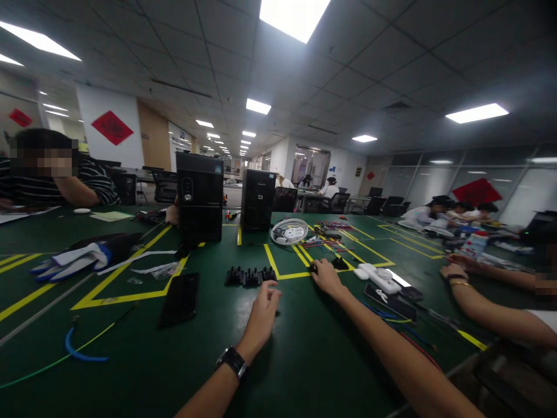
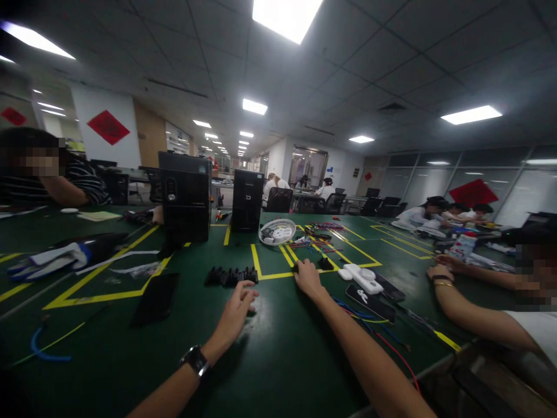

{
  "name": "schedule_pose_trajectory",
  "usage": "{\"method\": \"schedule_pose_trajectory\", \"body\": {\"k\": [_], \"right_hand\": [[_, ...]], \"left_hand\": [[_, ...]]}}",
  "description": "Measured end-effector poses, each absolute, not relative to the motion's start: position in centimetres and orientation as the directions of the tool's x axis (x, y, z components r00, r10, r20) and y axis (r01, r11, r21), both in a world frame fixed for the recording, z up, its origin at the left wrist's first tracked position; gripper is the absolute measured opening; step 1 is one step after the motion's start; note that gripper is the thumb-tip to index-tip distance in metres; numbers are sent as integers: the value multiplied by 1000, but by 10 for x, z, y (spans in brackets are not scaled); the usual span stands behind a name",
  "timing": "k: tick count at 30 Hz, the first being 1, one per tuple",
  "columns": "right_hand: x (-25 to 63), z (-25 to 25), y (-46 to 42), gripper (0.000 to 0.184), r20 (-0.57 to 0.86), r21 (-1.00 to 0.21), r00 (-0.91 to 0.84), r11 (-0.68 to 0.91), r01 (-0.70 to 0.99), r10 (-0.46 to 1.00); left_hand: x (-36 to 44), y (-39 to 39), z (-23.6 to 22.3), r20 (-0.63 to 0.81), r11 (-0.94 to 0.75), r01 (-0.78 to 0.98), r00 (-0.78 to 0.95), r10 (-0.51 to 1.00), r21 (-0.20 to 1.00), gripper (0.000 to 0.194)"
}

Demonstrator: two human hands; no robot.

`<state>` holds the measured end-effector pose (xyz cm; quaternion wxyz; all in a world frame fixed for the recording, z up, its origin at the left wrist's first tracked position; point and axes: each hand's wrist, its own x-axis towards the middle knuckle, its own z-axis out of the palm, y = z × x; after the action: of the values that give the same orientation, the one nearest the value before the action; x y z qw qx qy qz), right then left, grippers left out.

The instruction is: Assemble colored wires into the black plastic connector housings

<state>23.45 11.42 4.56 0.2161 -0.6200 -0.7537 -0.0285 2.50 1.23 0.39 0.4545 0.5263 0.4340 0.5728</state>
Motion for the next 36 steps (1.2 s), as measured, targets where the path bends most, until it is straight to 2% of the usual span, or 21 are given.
{"method": "schedule_pose_trajectory", "body": {"k": [3,5,7,9,12,14,18,20,23,25,28,32,36], "right_hand": [[216,46,90,29,395,-292,-176,305,907,902],[194,47,62,35,441,-353,-297,468,810,847],[175,50,30,45,468,-375,-464,645,666,752],[168,56,5,53,462,-352,-566,727,589,683],[196,66,-5,41,500,-309,-493,679,666,712],[236,67,5,33,511,-281,-365,553,784,778],[320,52,25,21,325,-157,-193,254,955,926],[344,41,25,18,255,-105,-191,224,969,948],[355,31,22,17,269,-84,-207,237,968,940],[352,32,25,17,299,-120,-215,260,958,930],[347,44,37,21,366,-237,-175,273,932,914],[332,71,57,30,504,-376,-29,250,892,863],[285,91,63,35,624,-531,37,388,753,781]], "left_hand": [[33,8,8,5,-26,-376,-55,998,926,41],[37,6,9,-104,85,-565,-2,995,821,45],[37,6,8,-119,112,-666,35,992,737,41],[35,7,6,-105,79,-687,4,994,723,33],[30,10,3,-96,44,-642,-46,994,766,34],[29,11,2,-94,42,-621,-52,994,783,41],[29,10,2,-91,45,-629,-41,995,776,39],[30,9,2,-85,52,-627,-23,996,777,37],[30,7,1,-73,59,-609,1,997,791,40],[29,7,2,-71,57,-599,0,997,799,43],[28,7,5,-86,48,-597,-36,996,801,45],[25,11,8,-81,24,-637,-60,995,770,28],[19,16,6,-67,-6,-716,-74,995,698,20]]}}
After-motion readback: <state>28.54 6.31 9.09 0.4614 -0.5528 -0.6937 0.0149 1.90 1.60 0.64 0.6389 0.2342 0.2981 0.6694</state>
